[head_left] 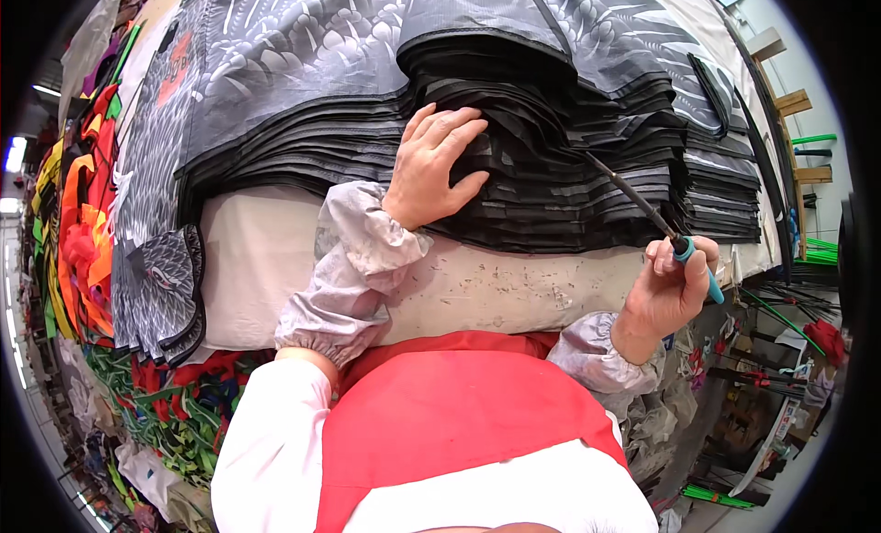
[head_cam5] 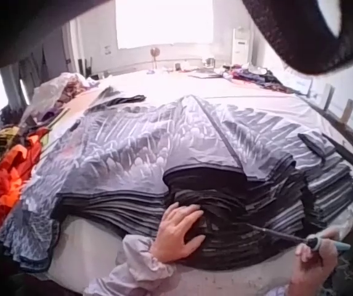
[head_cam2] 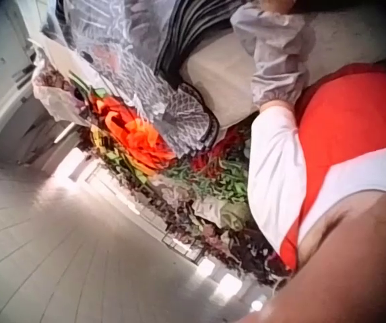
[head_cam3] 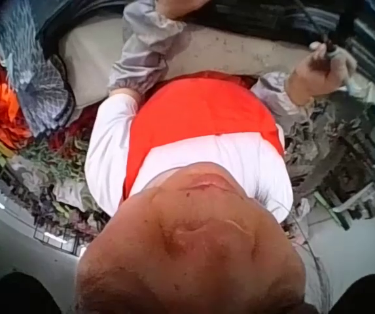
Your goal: Untying a bundle of printed fabric pieces, spreading them out, and trimming the edges of individual pieces using scissors.
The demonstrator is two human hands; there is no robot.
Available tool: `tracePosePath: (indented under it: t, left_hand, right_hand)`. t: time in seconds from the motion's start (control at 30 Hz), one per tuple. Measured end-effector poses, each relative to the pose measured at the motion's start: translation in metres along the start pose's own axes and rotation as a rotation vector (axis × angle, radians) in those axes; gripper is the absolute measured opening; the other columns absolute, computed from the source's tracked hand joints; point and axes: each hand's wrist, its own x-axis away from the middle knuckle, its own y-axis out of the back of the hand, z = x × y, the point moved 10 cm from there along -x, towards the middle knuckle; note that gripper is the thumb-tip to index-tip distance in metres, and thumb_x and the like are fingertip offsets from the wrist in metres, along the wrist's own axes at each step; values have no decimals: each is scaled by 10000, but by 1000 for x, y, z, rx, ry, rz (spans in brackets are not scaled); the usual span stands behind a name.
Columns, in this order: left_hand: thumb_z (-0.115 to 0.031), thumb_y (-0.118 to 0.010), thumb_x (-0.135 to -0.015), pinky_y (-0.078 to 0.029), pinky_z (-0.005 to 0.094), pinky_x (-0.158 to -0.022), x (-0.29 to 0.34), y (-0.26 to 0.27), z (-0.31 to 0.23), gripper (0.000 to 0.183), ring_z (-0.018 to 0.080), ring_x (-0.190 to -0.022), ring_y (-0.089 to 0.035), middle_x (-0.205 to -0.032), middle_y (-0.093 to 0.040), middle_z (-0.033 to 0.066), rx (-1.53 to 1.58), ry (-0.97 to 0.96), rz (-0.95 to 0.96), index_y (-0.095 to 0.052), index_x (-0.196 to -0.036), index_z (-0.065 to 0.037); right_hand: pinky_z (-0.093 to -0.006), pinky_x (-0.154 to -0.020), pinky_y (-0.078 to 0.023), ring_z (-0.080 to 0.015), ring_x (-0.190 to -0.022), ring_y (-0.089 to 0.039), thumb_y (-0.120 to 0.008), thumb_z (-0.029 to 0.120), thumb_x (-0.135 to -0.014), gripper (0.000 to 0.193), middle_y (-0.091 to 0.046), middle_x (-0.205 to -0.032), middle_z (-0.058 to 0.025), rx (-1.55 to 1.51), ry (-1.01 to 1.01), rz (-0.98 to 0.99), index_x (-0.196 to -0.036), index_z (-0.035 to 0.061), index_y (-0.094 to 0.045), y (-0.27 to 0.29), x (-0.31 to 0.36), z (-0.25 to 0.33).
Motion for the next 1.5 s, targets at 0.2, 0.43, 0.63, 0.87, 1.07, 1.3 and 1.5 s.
tracePosePath:
  t: [0.2, 0.43, 0.63, 0.87, 1.07, 1.3, 1.5]
  left_hand:
    - [-9, -663, -641, -391, 474, -1063, 7, -5, 11, 512, 300, -1108, -592, -1198, -630, 119, -5, 35, -107, -619, -1149, -50]
    - [57, -613, -612, -440, 478, -1022, 16, 6, 15, 335, 297, -1038, -634, -1100, -673, 107, -1, -74, -268, -648, -929, -45]
    - [75, -596, -586, -480, 456, -973, 11, 26, 7, 241, 258, -922, -658, -955, -697, 73, -21, -167, -345, -631, -788, -52]
    - [79, -589, -559, -492, 455, -953, 9, 26, 6, 253, 246, -872, -656, -905, -690, 57, -21, -191, -342, -623, -770, -58]
    - [82, -577, -549, -494, 454, -953, 9, 26, 6, 257, 246, -872, -657, -891, -686, 55, -18, -187, -345, -617, -760, -59]
    - [77, -574, -544, -494, 453, -955, 8, 27, 6, 248, 245, -872, -656, -882, -684, 51, -25, -185, -339, -611, -747, -60]
    - [69, -564, -538, -491, 448, -957, 5, 29, 6, 235, 246, -871, -654, -866, -683, 47, -48, -181, -328, -601, -729, -63]
  right_hand:
    - [-306, -632, -420, -119, -586, -495, -619, 167, -917, 171, -552, -680, -37, 39, -20, 50, -956, 11, -557, -24, 6, 0]
    - [-223, -530, -458, -83, -537, -538, -753, 43, -768, 140, -627, -656, -56, 743, 118, 86, -803, -6, -627, -77, 14, 12]
    - [-191, -492, -441, -69, -530, -569, -798, 0, -721, 171, -659, -661, -54, 842, 234, 247, -794, -3, -643, -129, 8, 4]
    - [-183, -484, -440, -67, -525, -580, -801, 17, -735, 170, -659, -655, -56, 850, 252, 313, -801, -1, -645, -138, 7, -12]
    - [-182, -484, -442, -65, -531, -585, -802, 20, -736, 170, -660, -653, -55, 860, 224, 319, -807, 1, -649, -137, 6, -19]
    - [-184, -495, -446, -68, -534, -586, -810, 22, -728, 184, -660, -655, -56, 835, 191, 285, -816, -1, -650, -130, 6, -25]
    - [-196, -512, -459, -84, -546, -599, -814, 26, -719, 195, -670, -672, -68, 793, 268, 247, -820, -2, -650, -111, 13, -7]
